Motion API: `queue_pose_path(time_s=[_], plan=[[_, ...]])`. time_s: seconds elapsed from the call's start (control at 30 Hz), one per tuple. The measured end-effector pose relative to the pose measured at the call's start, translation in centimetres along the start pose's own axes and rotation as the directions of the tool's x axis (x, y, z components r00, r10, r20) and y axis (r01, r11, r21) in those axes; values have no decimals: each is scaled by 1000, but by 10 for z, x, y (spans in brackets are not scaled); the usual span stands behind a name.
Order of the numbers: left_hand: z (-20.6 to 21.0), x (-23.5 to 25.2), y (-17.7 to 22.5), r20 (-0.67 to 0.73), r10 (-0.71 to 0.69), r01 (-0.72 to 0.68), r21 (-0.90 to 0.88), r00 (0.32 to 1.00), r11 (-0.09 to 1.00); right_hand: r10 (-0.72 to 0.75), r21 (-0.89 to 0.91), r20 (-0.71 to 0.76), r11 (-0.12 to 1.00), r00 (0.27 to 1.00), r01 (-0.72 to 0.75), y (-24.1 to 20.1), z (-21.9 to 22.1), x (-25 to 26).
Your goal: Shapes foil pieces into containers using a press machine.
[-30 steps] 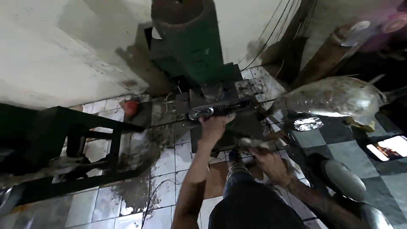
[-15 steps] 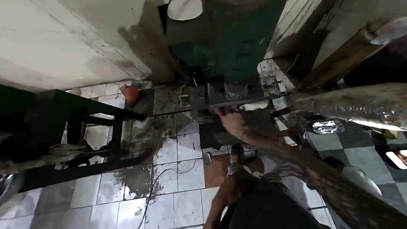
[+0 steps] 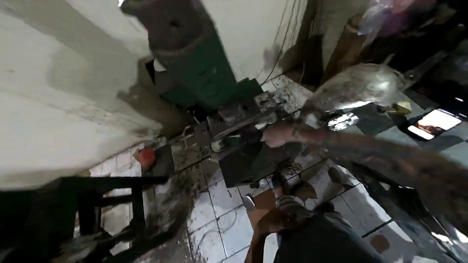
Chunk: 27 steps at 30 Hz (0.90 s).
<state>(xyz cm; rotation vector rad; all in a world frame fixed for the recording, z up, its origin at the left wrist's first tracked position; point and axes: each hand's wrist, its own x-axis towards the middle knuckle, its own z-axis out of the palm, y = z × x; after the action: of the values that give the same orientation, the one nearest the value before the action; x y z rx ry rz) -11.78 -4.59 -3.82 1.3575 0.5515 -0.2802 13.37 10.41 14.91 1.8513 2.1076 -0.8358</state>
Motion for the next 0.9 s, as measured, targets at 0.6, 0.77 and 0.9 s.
queue_pose_path(time_s=[0.6, 0.77, 0.9], plan=[[20, 281, 298, -196, 395, 40, 928, 898, 371, 873, 585, 266, 191, 408, -789, 89, 327, -324], [16, 341, 304, -98, 215, 56, 980, 972, 190, 889, 858, 295, -85, 350, -507, 112, 531, -304], [10, 353, 285, -145, 189, 118, 982, 971, 146, 930, 811, 277, -93, 240, -577, 107, 547, -291]])
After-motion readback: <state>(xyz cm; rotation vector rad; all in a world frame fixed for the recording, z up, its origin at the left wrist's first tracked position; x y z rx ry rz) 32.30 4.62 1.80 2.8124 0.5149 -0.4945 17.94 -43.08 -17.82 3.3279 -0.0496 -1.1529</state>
